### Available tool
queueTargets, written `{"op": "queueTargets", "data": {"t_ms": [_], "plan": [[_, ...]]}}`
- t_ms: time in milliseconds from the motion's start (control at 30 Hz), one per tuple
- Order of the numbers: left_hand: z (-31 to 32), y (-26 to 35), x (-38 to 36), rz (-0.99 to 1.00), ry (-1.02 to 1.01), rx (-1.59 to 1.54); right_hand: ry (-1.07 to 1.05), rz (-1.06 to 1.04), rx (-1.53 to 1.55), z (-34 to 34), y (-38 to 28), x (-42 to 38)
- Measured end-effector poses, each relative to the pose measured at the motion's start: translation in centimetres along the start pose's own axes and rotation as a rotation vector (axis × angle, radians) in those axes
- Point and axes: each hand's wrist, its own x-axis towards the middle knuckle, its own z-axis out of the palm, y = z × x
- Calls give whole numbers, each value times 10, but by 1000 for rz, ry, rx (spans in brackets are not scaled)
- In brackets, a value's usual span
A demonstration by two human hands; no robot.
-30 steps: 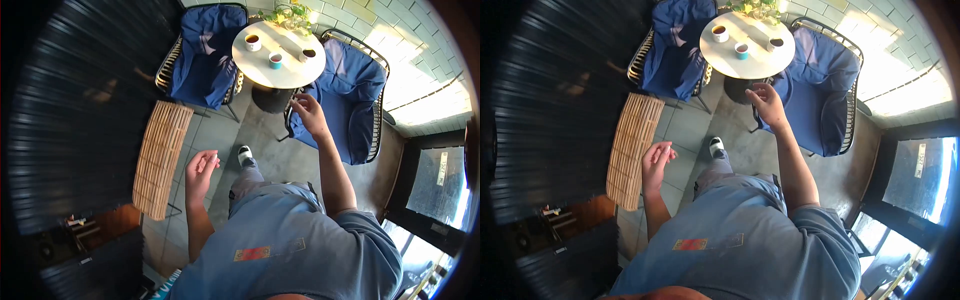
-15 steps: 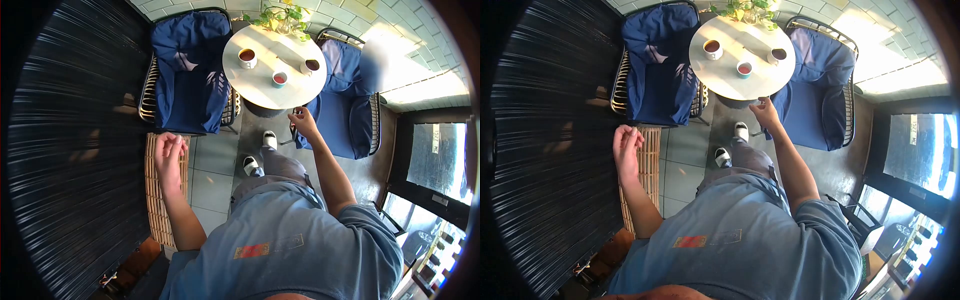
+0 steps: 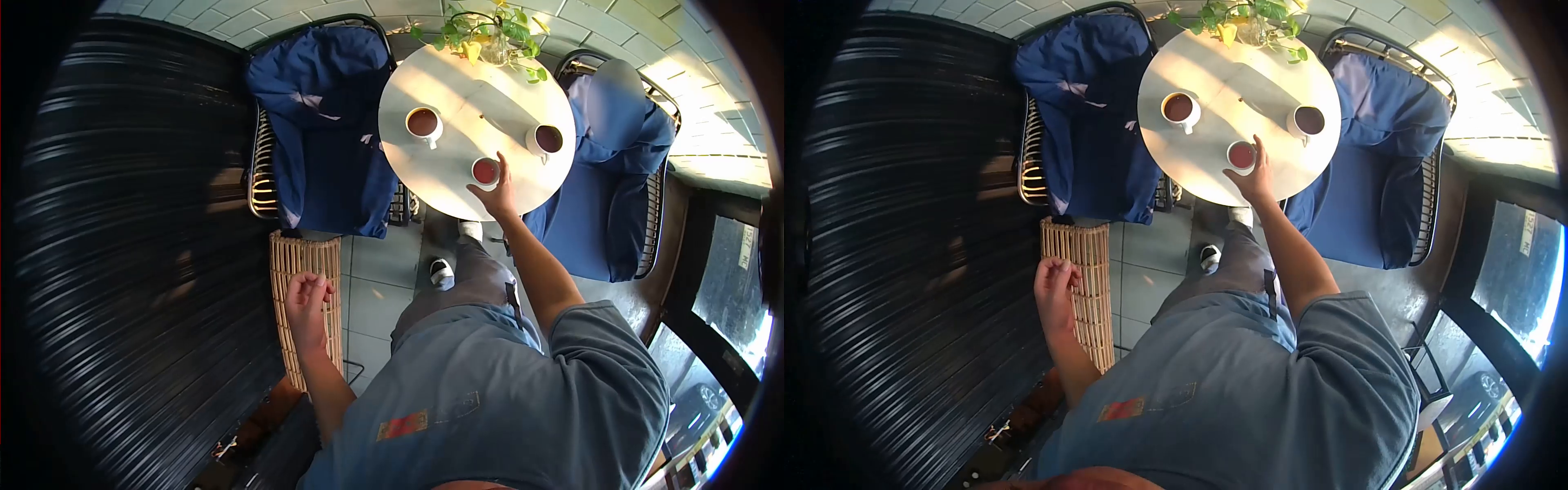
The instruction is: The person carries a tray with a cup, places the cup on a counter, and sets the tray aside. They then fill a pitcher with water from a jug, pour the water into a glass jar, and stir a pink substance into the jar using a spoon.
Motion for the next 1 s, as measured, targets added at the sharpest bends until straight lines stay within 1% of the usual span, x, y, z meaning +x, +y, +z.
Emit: {"op": "queueTargets", "data": {"t_ms": [33,67,133,200,300,367,467,500,533,600,633,667,767,800,933,1000], "plan": [[5,3,3,-2,-3,-10,50,-24,7,5,3,2],[8,5,7,-1,-8,-23,55,-18,8,6,4,5],[13,7,10,1,-34,5,49,91,78,8,2,5],[14,6,10,6,-86,35,82,124,123,10,0,1],[6,1,12,44,-153,45,178,111,216,6,-14,-12],[-4,1,15,74,-205,30,196,34,384,-5,-30,-25],[-18,-6,17,126,-282,67,320,-20,421,-20,-48,-62],[-24,-13,22,138,-336,41,339,-22,415,-29,-58,-78],[-27,-16,26,153,-395,45,392,-83,429,-39,-72,-98],[-31,-23,26,139,-502,54,459,-116,402,-49,-71,-138],[-32,-26,24,140,-556,53,525,-90,418,-57,-83,-165],[-34,-29,21,136,-624,68,540,-78,441,-64,-87,-193],[-31,-35,7,152,-815,185,693,-15,582,-80,-108,-279],[-27,-37,-1,132,-831,184,754,-41,564,-82,-105,-307],[-3,-59,-31,83,-987,232,925,70,474,-98,-105,-419],[19,-69,-58,8,-1091,244,1020,74,395,-107,-97,-474]]}}
